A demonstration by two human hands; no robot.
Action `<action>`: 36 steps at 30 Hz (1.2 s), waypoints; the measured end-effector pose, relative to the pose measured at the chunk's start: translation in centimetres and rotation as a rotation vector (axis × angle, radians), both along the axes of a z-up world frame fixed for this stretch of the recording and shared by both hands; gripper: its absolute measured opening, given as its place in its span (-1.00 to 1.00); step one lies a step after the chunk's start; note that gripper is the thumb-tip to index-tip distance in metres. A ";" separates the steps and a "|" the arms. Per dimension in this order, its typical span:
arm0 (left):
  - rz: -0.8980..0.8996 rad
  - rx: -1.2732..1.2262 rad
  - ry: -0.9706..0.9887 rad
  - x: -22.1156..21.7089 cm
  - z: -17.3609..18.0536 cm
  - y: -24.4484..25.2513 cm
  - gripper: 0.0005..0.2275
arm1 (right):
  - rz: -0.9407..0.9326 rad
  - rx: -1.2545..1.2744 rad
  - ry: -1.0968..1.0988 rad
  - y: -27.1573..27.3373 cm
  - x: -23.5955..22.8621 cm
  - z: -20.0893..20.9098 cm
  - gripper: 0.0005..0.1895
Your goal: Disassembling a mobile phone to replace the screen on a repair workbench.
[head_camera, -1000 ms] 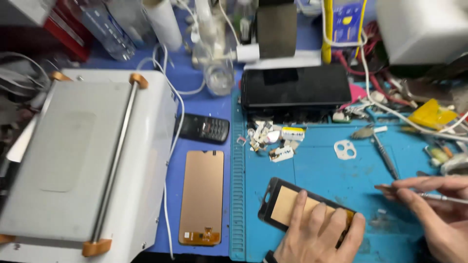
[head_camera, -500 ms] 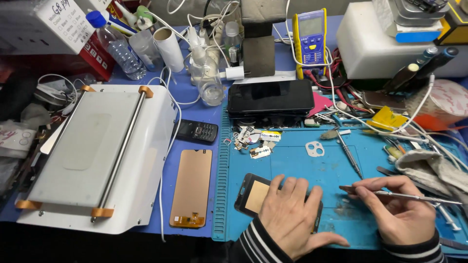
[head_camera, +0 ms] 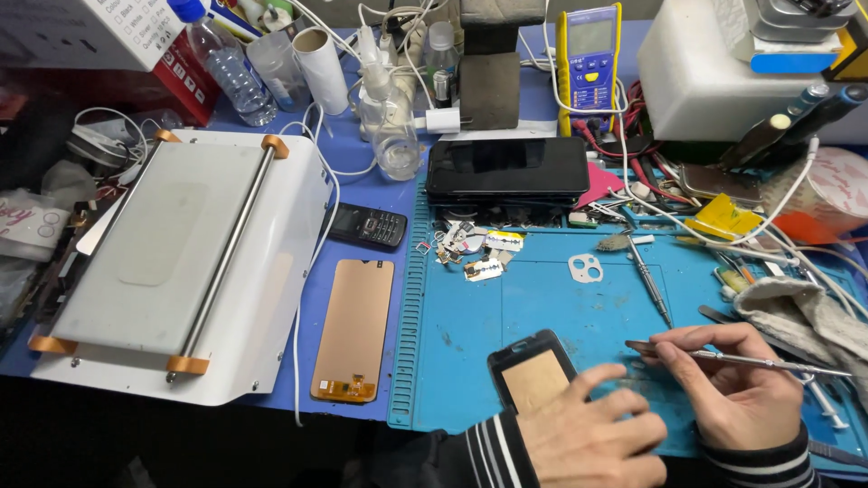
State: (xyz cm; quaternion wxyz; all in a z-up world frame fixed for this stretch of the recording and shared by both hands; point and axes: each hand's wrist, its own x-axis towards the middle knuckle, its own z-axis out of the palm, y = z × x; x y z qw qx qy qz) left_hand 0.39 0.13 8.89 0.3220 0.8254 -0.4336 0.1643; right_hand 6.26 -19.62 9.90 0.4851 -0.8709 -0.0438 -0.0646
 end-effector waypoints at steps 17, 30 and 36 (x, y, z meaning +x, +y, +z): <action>0.112 0.159 0.369 -3.0 2.9 8.0 -0.26 | 0.068 0.138 0.100 0.9 -0.7 0.2 -0.76; 0.070 0.001 0.540 -1.8 2.3 8.8 -0.20 | 0.177 -0.056 0.084 4.3 -2.7 1.9 -0.66; 0.160 0.017 0.491 -2.0 1.9 8.2 -0.45 | 0.138 -0.049 0.051 4.3 -2.5 0.3 -0.64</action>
